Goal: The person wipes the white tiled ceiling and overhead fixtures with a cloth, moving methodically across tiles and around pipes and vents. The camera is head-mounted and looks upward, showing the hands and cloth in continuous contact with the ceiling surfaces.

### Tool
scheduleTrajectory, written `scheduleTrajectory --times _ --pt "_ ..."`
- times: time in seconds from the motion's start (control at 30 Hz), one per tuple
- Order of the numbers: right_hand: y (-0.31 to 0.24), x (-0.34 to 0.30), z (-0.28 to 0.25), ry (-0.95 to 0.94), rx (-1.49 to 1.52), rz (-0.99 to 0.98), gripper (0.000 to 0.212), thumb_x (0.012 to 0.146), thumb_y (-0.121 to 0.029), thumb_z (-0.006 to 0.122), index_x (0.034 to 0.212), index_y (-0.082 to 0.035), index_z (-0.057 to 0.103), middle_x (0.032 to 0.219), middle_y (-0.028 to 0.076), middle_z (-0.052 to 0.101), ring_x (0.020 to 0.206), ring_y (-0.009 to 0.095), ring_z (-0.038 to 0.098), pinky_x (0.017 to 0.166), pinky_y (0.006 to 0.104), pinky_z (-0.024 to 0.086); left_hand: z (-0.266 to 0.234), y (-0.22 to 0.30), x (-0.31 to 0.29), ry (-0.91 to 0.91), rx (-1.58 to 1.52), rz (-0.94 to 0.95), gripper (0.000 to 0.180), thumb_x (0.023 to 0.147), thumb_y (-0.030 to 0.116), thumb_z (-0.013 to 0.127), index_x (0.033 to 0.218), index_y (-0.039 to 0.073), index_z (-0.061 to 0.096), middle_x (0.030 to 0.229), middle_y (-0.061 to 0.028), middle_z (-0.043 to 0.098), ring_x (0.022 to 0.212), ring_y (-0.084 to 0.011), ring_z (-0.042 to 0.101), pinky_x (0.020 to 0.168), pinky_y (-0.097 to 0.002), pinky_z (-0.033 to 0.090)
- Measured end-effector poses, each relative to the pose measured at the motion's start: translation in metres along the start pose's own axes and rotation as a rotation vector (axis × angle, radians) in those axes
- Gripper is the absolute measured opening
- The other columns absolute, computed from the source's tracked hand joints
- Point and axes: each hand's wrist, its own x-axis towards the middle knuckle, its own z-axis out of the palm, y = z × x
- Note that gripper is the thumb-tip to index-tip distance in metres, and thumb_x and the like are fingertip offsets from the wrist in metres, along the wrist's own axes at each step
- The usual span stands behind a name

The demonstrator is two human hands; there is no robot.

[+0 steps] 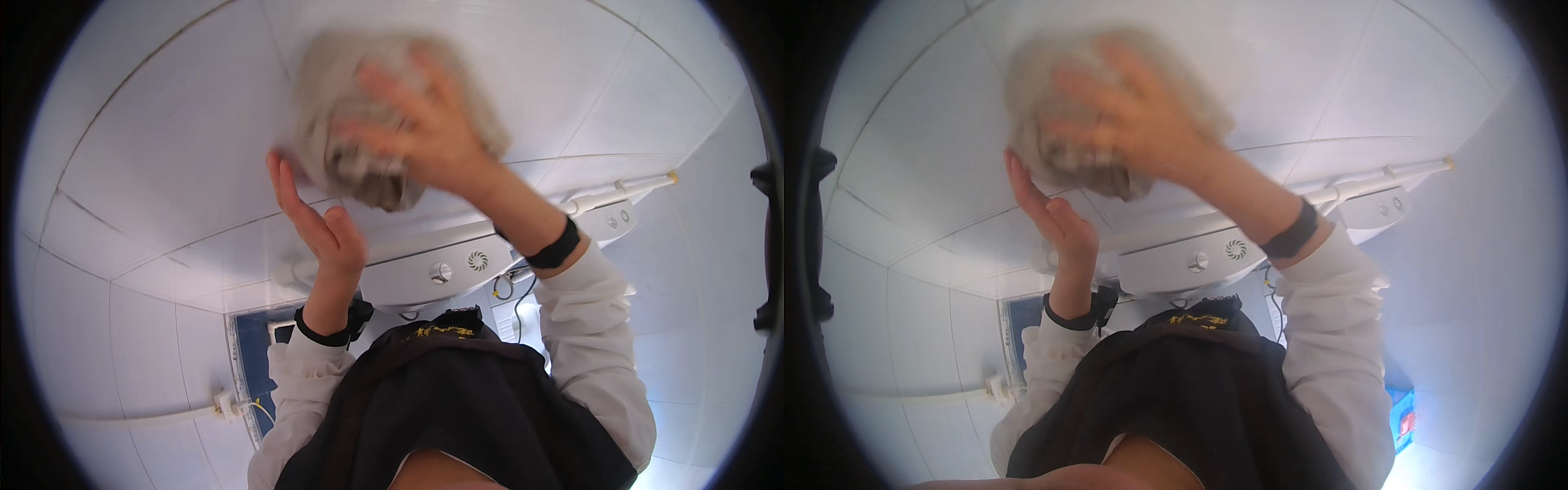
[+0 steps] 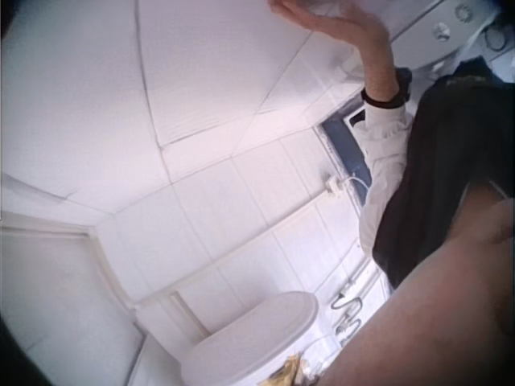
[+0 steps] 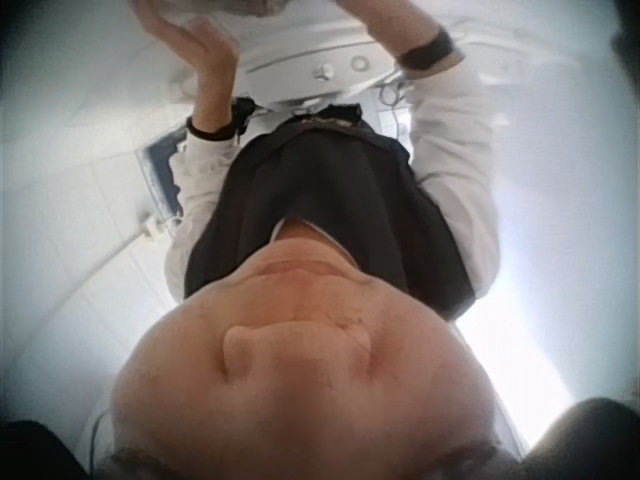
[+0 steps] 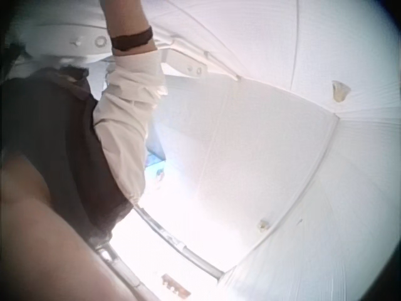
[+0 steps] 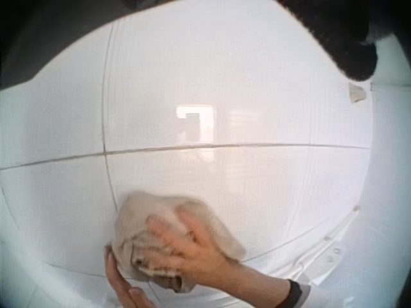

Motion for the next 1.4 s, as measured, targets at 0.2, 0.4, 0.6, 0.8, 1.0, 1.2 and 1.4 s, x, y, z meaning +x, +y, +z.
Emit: scheduleTrajectory --times 0.2,0.4,0.6,0.8,1.0,1.2,1.4 --pt "-0.013 -0.038 0.002 -0.024 0.104 -0.029 0.042 0.072 -0.013 0.062 0.108 -0.036 0.064 0.136 -0.002 0.047 0.126 0.03 0.04 0.106 0.0436 0.035 0.015 0.011 -0.006 -0.076 0.005 -0.029 0.065 0.098 0.04 0.032 0.138 -0.01 0.022 0.146 -0.0286 0.02 0.136 -0.0411 0.021 0.11 -0.0478 0.019" --pt "0.05 0.008 -0.051 0.108 0.099 0.232 0.053 0.067 -0.02 0.074 0.118 -0.024 0.06 0.14 0.012 0.038 0.125 0.036 0.036 0.104 0.046 0.031 0.035 0.021 -0.006 -0.151 0.014 0.015 0.065 0.097 0.04 0.034 0.138 -0.009 0.024 0.147 -0.0286 0.019 0.137 -0.0421 0.019 0.11 -0.0484 0.016" --pt "0.058 -0.025 -0.063 0.152 0.032 0.394 0.054 0.06 -0.019 0.079 0.112 -0.024 0.064 0.136 0.013 0.042 0.124 0.035 0.037 0.105 0.0461 0.028 0.061 0.031 -0.008 -0.164 -0.03 0.05 0.063 0.097 0.038 0.035 0.138 -0.01 0.025 0.146 -0.0289 0.02 0.137 -0.0423 0.02 0.11 -0.0485 0.017" --pt "0.038 -0.113 -0.052 0.028 -0.042 0.233 0.054 0.05 -0.018 0.083 0.102 -0.028 0.068 0.134 0.01 0.044 0.123 0.041 0.038 0.1 0.0473 0.039 0.076 0.037 -0.015 -0.202 -0.021 0.07 0.063 0.097 0.038 0.035 0.137 -0.01 0.026 0.145 -0.0298 0.021 0.136 -0.043 0.022 0.109 -0.0488 0.019" --pt "0.08 -0.104 -0.086 0.102 0.009 0.33 0.056 0.06 -0.014 0.077 0.113 -0.026 0.063 0.135 0.009 0.043 0.123 0.035 0.04 0.104 0.0444 0.035 0.096 0.046 -0.023 -0.236 -0.035 0.062 0.064 0.098 0.039 0.034 0.137 -0.011 0.027 0.145 -0.03 0.022 0.136 -0.043 0.022 0.109 -0.0486 0.02" --pt "0.129 -0.078 -0.108 0.33 -0.017 0.434 0.072 0.06 -0.016 0.08 0.126 -0.015 0.053 0.143 0.02 0.026 0.126 0.042 0.031 0.104 0.0487 0.03 0.12 0.057 -0.03 -0.253 -0.019 0.072 0.063 0.097 0.038 0.034 0.136 -0.011 0.027 0.145 -0.0304 0.022 0.135 -0.0438 0.022 0.109 -0.0504 0.02" --pt "0.102 -0.154 -0.093 0.256 0.004 0.431 0.068 0.05 -0.018 0.082 0.115 -0.021 0.062 0.141 0.016 0.034 0.126 0.041 0.035 0.104 0.0514 0.031 0.148 0.071 -0.046 -0.34 -0.017 0.103 0.06 0.096 0.033 0.036 0.135 -0.012 0.028 0.144 -0.0312 0.022 0.134 -0.0463 0.022 0.108 -0.0524 0.02"
